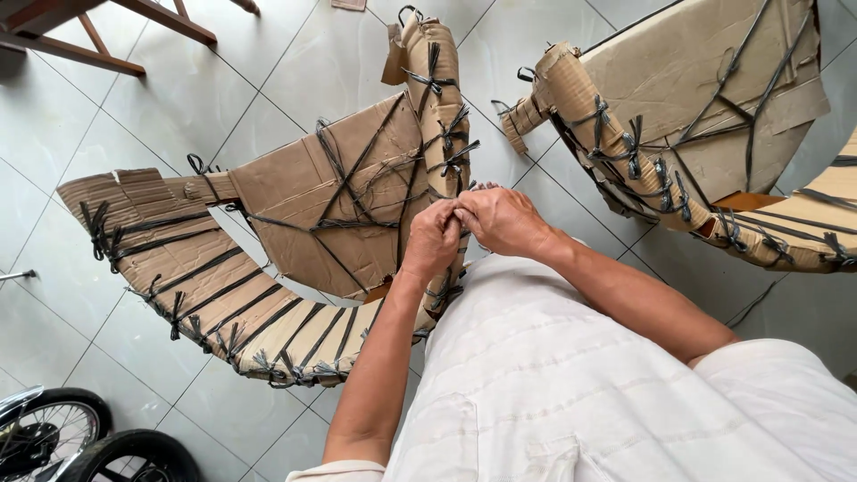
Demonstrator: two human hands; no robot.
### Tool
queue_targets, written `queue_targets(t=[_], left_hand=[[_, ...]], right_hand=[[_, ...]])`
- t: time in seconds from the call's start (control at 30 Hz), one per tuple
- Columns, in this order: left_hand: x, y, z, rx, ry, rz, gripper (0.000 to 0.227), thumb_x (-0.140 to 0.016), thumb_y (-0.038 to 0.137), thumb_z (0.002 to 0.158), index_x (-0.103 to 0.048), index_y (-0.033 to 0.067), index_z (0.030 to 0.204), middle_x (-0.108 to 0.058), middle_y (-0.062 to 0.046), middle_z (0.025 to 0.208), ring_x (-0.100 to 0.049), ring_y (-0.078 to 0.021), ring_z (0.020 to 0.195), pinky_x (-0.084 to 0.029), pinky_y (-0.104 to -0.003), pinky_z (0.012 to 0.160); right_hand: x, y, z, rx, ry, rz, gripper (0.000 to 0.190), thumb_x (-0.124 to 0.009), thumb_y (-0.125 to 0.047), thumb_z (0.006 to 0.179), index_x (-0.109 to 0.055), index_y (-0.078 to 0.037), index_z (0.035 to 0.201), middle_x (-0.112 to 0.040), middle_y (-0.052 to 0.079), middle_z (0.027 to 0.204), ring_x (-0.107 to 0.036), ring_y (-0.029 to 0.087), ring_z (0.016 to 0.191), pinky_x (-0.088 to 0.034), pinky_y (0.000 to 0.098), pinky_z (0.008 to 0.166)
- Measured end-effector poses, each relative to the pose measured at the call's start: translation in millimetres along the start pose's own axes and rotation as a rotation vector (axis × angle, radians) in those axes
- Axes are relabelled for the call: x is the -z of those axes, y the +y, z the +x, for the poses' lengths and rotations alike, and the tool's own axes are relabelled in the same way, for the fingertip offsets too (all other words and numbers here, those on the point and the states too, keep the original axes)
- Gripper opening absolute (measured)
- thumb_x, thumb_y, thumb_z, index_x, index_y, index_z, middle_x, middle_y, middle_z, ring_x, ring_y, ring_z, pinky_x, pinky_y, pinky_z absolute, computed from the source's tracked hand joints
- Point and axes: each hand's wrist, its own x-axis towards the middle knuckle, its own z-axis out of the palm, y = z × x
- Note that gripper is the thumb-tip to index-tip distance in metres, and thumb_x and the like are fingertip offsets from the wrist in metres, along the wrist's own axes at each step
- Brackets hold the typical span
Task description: Wrapping cardboard around wooden chair frames and securing them with plastic ties
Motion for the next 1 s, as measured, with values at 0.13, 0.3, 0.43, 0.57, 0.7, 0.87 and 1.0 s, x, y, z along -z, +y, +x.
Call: queue_targets(t=[0.13,0.3,0.43,0.57,0.7,0.87,1.0], left_hand=[[10,16,4,-0.031,-0.071,0.058,0.013,-0.064,0.010,0.097,-0.072,0.0116,0.087,-0.069,-0.012,0.081,-0.071,-0.0331,0.083,-0.057,-0.041,0.075],[8,7,3,0.234,-0.110,-0.037,0.035,-0.057,0.041,0.108,-0.075,0.0168,0.090,-0.071,-0.006,0.078,-0.069,-0.0268,0.076,-0.055,-0.041,0.072],[6,9,6,0.282,-0.119,0.005,0.043,-0.056,0.047,0.108,-0.073,0.0160,0.084,-0.069,-0.009,0.073,-0.068,-0.0289,0.072,-0.054,-0.045,0.070],[7,9,1,0.278,-0.068,-0.031,0.043,-0.057,0.045,0.108,-0.072,0.0125,0.084,-0.071,-0.012,0.069,-0.071,-0.0283,0.071,-0.055,-0.043,0.068],[17,50,5,0.268,-0.021,-0.148,0.031,-0.061,0.038,0.107,-0.077,0.0144,0.094,-0.074,-0.009,0.070,-0.074,-0.0220,0.075,-0.058,-0.039,0.071],[16,28,5,0.246,-0.013,-0.218,0.022,-0.064,0.034,0.106,-0.078,0.0181,0.108,-0.078,-0.007,0.085,-0.072,-0.0154,0.086,-0.060,-0.036,0.079],[12,5,4,0.183,0.049,-0.123,0.013,-0.071,0.029,0.101,-0.080,0.0199,0.104,-0.078,-0.008,0.086,-0.075,-0.0225,0.089,-0.060,-0.038,0.079]], right_hand=[[0,1,-1,0.018,0.068,0.028,0.024,-0.051,-0.034,0.102,-0.061,-0.017,0.089,-0.069,0.013,0.082,-0.070,0.039,0.086,-0.056,0.0522,0.074],[10,18,1,0.085,0.263,0.369,0.027,-0.051,-0.037,0.109,-0.064,-0.018,0.123,-0.068,0.014,0.104,-0.068,0.033,0.098,-0.054,0.0512,0.088],[-11,28,1,0.169,0.191,0.405,0.027,-0.058,-0.025,0.107,-0.068,-0.011,0.127,-0.071,0.016,0.096,-0.070,0.037,0.095,-0.055,0.0516,0.091],[-37,46,15,0.299,0.337,0.379,0.011,-0.067,-0.020,0.101,-0.072,-0.014,0.093,-0.065,0.009,0.080,-0.069,0.032,0.083,-0.055,0.0418,0.080],[-34,42,4,0.331,0.446,0.342,0.019,-0.065,-0.021,0.104,-0.066,-0.013,0.088,-0.061,0.008,0.073,-0.066,0.032,0.076,-0.053,0.0395,0.073],[-28,41,-3,0.326,0.489,0.353,0.018,-0.065,-0.020,0.105,-0.066,-0.012,0.089,-0.060,0.010,0.072,-0.066,0.033,0.076,-0.054,0.0404,0.072],[-19,43,-15,0.243,0.491,0.386,0.019,-0.064,-0.017,0.105,-0.067,-0.010,0.088,-0.062,0.012,0.072,-0.066,0.033,0.075,-0.053,0.0400,0.072]])
